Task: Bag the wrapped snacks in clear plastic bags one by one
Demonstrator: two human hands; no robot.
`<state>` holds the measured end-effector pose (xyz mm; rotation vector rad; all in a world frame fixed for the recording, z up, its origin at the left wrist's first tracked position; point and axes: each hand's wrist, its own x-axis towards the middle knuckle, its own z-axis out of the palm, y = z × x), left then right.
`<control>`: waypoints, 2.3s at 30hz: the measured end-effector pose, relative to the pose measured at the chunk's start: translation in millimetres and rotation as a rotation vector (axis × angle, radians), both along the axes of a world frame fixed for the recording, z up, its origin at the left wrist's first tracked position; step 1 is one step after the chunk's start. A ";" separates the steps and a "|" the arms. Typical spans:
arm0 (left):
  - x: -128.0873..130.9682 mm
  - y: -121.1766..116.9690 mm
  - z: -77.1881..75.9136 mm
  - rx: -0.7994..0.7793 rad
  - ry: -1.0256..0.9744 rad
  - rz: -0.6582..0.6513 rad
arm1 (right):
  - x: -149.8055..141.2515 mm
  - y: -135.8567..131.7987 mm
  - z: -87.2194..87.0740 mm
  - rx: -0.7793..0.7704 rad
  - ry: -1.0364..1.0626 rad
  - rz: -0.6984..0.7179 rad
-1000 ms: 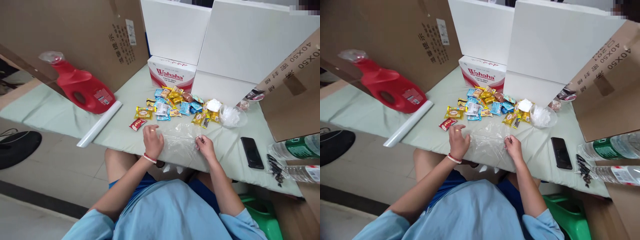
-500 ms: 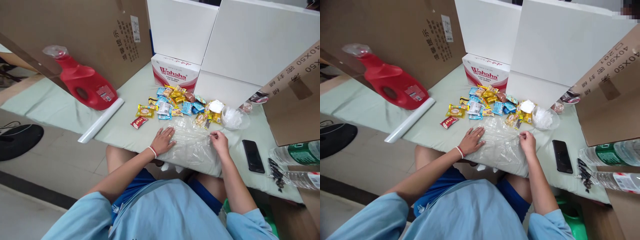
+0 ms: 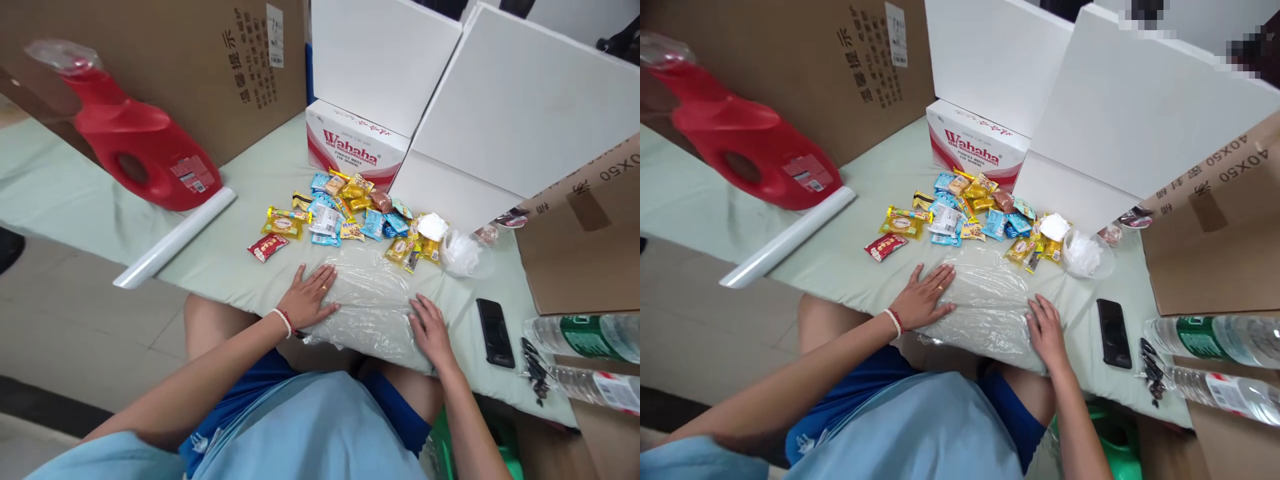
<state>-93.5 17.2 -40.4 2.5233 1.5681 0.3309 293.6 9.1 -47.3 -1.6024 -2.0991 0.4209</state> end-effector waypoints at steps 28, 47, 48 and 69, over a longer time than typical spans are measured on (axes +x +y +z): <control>0.2 -1.4 -1.1 0.015 -0.096 0.005 | -92.9 175.8 98.8 -0.294 0.521 -0.175; 1.1 -0.1 -2.4 -0.030 -0.147 0.008 | -149.4 260.3 96.4 0.057 -0.320 -0.071; 1.2 -0.2 -2.2 -0.034 -0.141 0.010 | -159.6 272.0 91.4 0.028 -0.311 -0.115; 1.9 -0.9 -3.7 -0.007 -0.176 0.010 | -107.1 54.0 74.9 -0.051 -0.062 0.224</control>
